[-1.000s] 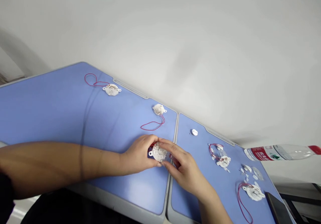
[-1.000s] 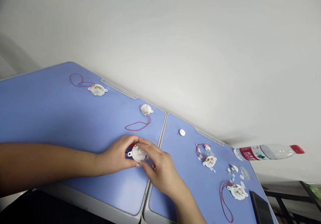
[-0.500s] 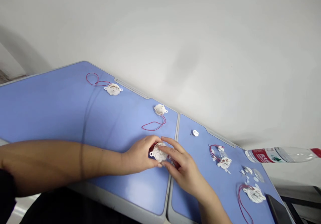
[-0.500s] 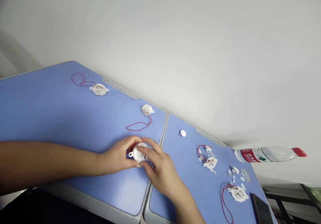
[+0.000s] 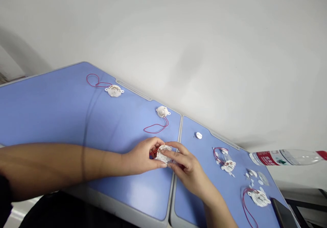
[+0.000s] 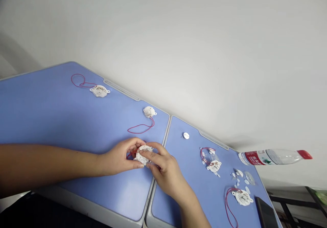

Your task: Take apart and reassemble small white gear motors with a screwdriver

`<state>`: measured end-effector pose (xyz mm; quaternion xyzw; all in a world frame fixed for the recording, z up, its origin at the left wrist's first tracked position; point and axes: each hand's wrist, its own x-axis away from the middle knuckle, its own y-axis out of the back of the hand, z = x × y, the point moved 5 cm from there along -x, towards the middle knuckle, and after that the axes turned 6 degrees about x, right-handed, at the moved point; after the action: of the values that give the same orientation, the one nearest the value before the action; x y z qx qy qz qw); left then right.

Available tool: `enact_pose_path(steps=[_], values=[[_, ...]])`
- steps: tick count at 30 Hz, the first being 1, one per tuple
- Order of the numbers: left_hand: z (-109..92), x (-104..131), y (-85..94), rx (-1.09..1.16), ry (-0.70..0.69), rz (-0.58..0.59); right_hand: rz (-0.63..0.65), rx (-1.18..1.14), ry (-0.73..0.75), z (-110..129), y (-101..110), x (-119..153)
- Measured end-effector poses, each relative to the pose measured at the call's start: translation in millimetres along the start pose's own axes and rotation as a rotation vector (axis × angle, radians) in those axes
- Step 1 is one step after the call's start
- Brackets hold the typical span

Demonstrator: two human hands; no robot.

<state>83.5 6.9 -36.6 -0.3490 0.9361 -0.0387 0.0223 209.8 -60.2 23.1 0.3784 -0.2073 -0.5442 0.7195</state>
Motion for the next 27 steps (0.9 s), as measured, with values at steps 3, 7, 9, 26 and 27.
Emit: enact_pose_path(steps=[3, 7, 9, 26, 27], values=[[-1.1, -0.3, 0.3, 0.006, 0.012, -0.004, -0.003, 0.017, 0.008, -3.0, -0.6, -0.4], [-0.2, -0.5, 1.4, 0.013, 0.019, -0.038, -0.010, 0.059, 0.023, -4.2, -2.4, 0.4], [1.1, -0.7, 1.5, 0.023, 0.025, -0.051, -0.017, 0.095, 0.027, -4.1, -3.4, 0.8], [1.3, -3.2, 2.6, 0.062, 0.049, -0.047, -0.016, 0.142, 0.037, -9.1, -6.1, -0.7], [1.5, -3.3, 2.3, 0.067, 0.055, -0.046, -0.017, 0.141, 0.038, -8.7, -6.2, -1.0]])
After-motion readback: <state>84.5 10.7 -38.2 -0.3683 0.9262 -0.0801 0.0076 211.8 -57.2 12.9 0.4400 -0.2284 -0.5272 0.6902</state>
